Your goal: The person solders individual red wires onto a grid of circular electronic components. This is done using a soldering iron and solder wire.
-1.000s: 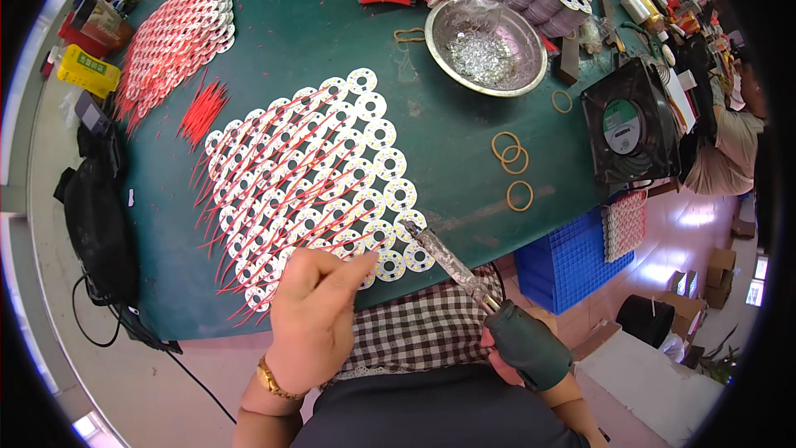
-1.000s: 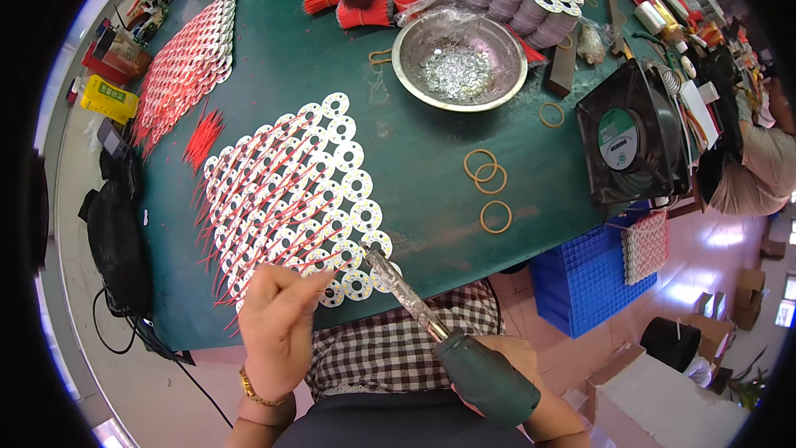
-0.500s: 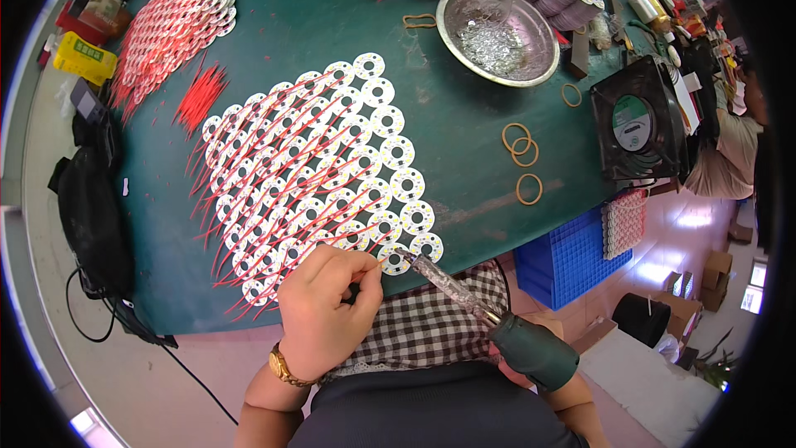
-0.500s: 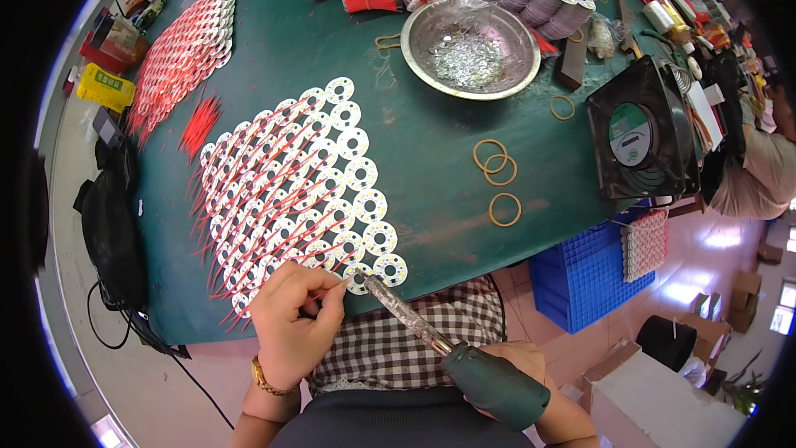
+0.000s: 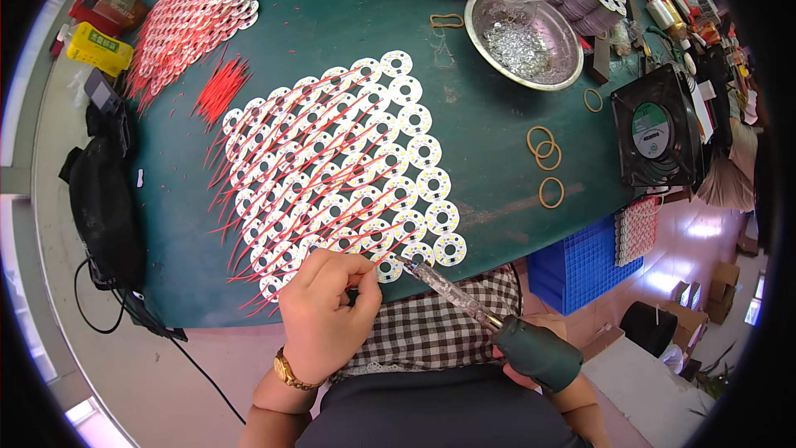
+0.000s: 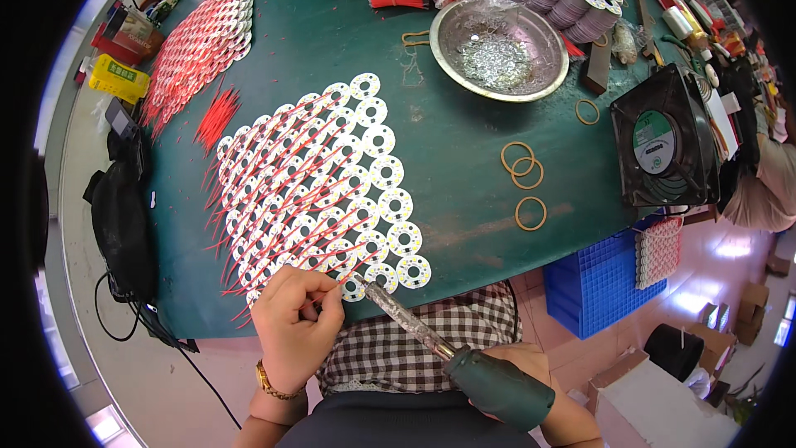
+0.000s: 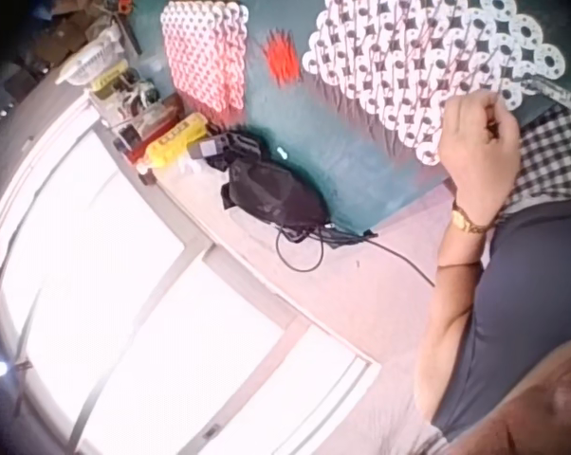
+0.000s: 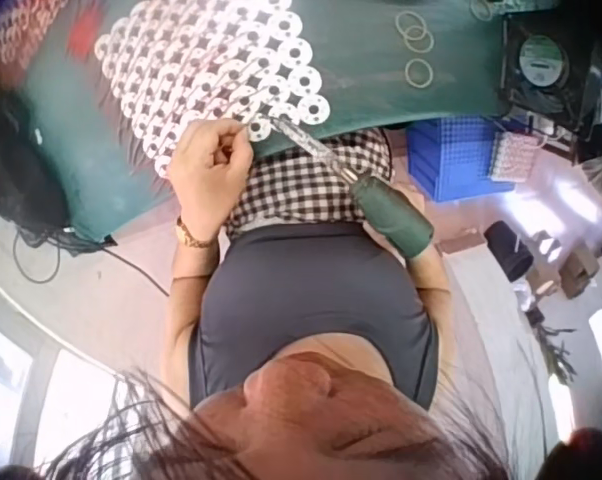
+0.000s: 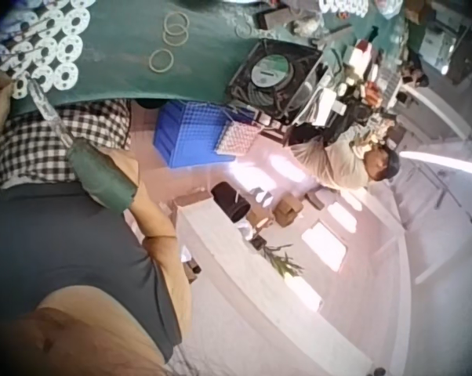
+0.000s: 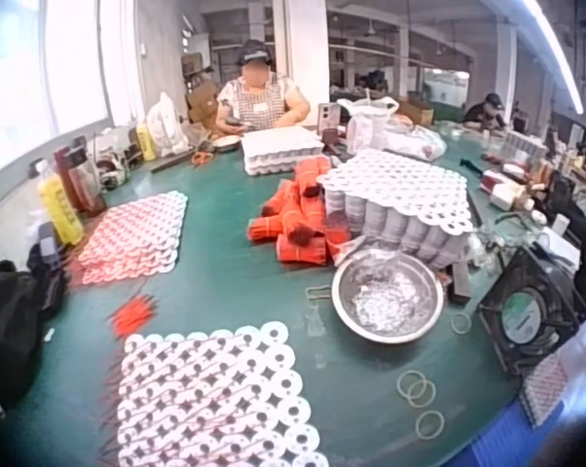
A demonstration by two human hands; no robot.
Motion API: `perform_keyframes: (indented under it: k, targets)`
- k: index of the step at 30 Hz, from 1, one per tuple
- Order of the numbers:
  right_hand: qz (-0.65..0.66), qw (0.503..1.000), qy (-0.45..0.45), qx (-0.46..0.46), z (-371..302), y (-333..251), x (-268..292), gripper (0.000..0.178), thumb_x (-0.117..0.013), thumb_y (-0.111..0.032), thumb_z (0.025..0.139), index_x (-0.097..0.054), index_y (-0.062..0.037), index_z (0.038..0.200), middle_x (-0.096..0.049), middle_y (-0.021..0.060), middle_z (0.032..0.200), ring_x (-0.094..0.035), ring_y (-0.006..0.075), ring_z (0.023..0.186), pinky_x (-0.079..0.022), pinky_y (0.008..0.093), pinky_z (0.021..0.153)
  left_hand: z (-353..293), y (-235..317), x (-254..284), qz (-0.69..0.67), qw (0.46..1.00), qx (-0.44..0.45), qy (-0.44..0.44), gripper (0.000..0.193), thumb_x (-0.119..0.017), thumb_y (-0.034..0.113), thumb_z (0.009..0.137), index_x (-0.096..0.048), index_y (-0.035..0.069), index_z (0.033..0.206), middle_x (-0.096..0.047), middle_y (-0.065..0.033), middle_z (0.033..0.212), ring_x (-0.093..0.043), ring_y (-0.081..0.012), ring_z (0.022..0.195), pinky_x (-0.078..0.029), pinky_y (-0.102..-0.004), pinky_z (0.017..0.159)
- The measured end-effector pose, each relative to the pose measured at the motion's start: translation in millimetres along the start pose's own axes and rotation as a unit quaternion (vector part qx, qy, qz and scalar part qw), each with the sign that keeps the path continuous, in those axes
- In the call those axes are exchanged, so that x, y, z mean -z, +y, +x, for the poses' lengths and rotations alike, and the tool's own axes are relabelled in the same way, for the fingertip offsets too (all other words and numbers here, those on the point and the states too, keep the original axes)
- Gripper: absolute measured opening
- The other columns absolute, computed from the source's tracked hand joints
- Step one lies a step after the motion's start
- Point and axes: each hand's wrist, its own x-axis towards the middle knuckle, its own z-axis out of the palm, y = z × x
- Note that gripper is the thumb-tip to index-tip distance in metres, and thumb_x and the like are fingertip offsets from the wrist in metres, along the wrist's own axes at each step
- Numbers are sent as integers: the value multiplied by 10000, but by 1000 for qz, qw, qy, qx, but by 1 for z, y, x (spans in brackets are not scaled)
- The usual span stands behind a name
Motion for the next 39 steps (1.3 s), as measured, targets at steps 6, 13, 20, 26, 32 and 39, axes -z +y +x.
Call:
perform_keyframes:
  k: [6, 13, 20, 26, 32, 39]
  targets:
    - [38, 999, -5, -6, 9, -4, 0, 389, -844, -227, 616, -678, -47, 919, -682, 33, 769, -682, 193, 635, -549, 296, 586, 1, -2, 1, -8, 1000, 0, -11, 132, -717, -59, 726, -649, 38, 785, -594, -24, 751, -453, -42, 464, -340, -211, 416]
    - [98, 993, 51, -47, -3, 2, -16, 390, -829, -274, 633, -677, -78, 934, -668, 21, 747, -653, 214, 586, -523, 308, 550, 1, -2, 4, -7, 1000, 5, -16, 129, -713, -62, 725, -645, 35, 774, -594, -23, 749, -468, -44, 473, -360, -203, 421]
    - [70, 996, 22, -41, -7, 8, -15, 429, -829, -291, 627, -659, -42, 932, -673, 55, 770, -665, 244, 608, -534, 322, 577, 3, 3, 4, -4, 1000, 20, -1, 132, -695, -80, 701, -644, 38, 727, -585, -6, 695, -459, -26, 484, -347, -186, 433]
    - [72, 993, -2, -89, -14, 6, -17, 432, -814, -299, 653, -652, -22, 941, -671, 77, 781, -666, 251, 610, -524, 325, 549, 4, 2, 3, -12, 1000, 26, -1, 122, -703, -71, 704, -663, 38, 742, -593, -11, 694, -467, -28, 485, -356, -185, 438]
    - [74, 996, -10, -52, -8, 8, -14, 398, -781, -287, 690, -661, -6, 945, -673, 87, 810, -676, 252, 629, -531, 319, 549, 4, 2, 4, -11, 1000, 28, -6, 117, -707, -64, 706, -668, 40, 740, -592, -11, 682, -481, -34, 498, -363, -186, 442]
    - [44, 998, 31, 38, 9, 2, -8, 347, -759, -246, 665, -680, 4, 893, -668, 93, 799, -687, 259, 640, -560, 316, 560, 5, 2, 6, -20, 999, 23, -9, 112, -720, -58, 708, -677, 41, 737, -589, -9, 666, -485, -34, 498, -366, -182, 442]
